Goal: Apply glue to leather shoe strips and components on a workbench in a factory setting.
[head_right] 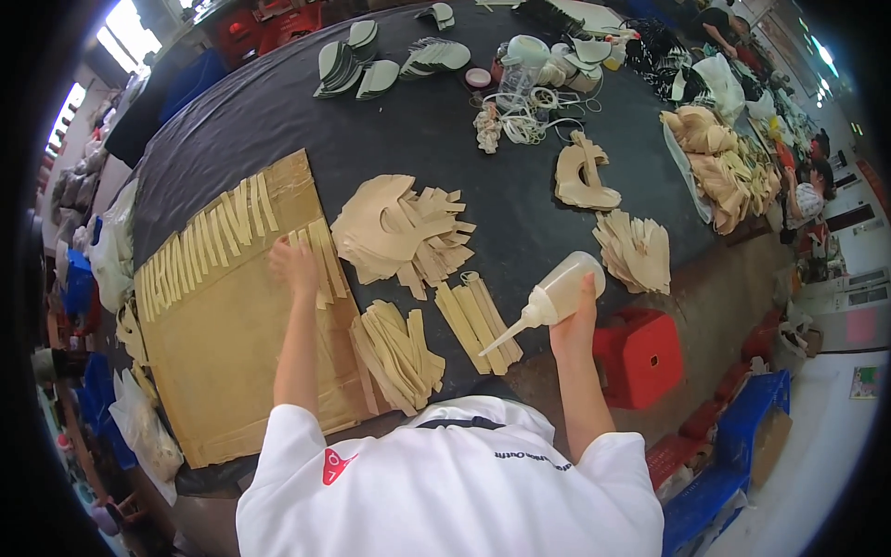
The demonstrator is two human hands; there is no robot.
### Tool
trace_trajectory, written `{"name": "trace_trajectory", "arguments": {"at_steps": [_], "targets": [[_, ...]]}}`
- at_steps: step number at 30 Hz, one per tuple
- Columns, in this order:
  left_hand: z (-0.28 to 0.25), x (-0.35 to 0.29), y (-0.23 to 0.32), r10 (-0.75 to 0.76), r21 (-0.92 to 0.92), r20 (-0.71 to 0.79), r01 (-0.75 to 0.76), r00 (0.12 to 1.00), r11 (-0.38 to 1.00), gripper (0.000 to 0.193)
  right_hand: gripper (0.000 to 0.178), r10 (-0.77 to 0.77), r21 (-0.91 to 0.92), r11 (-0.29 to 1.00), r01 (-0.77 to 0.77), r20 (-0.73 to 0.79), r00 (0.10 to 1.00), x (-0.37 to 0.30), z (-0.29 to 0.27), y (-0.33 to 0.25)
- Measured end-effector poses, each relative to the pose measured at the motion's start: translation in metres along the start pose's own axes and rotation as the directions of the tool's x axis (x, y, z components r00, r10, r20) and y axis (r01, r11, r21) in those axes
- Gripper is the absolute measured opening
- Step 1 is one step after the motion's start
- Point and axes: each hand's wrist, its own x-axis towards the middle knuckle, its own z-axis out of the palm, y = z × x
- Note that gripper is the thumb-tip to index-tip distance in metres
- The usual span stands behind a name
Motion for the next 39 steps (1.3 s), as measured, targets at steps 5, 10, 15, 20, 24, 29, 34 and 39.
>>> {"name": "trace_trajectory", "arguments": {"at_steps": [5, 10, 15, 20, 24, 29, 34, 39], "targets": [[-0.033, -0.127, 0.082, 0.383, -0.588, 0.417, -0.077, 0.824, 0.805, 0.025, 0.056, 0.085, 0.104, 0.991, -0.084, -0.005, 0.996, 0.009, -0.004, -0.003], [-0.037, -0.216, 0.110, 0.301, -0.401, 0.557, -0.067, 0.774, 0.914, 0.044, 0.053, 0.158, 0.143, 0.979, -0.144, -0.091, 0.983, 0.015, -0.002, -0.003], [-0.032, -0.230, 0.112, 0.292, -0.455, 0.507, -0.036, 0.811, 0.890, 0.037, 0.054, 0.175, 0.108, 0.979, -0.174, 0.004, 0.985, 0.027, -0.024, -0.002], [-0.032, -0.243, 0.110, 0.420, -0.321, 0.278, -0.329, 0.864, 0.888, 0.036, 0.054, 0.243, 0.077, 0.966, -0.247, 0.062, 0.968, 0.033, -0.030, 0.003], [-0.030, -0.252, 0.113, 0.456, -0.213, 0.236, -0.412, 0.858, 0.886, 0.035, 0.054, 0.299, 0.054, 0.951, -0.305, 0.104, 0.949, 0.037, -0.031, 0.006], [-0.030, -0.253, 0.116, 0.520, -0.036, 0.164, -0.522, 0.838, 0.852, 0.030, 0.055, 0.351, 0.007, 0.935, -0.354, 0.130, 0.927, 0.040, -0.030, 0.011], [-0.045, -0.251, 0.118, 0.405, -0.449, 0.290, -0.251, 0.867, 0.858, 0.011, 0.064, 0.597, 0.102, 0.745, -0.659, 0.338, 0.727, 0.061, -0.035, 0.036], [-0.088, -0.248, 0.114, 0.286, -0.667, 0.732, 0.565, 0.618, 0.486, 0.009, 0.081, 0.767, -0.049, 0.347, -0.937, 0.589, 0.253, 0.064, -0.011, 0.080]]}}
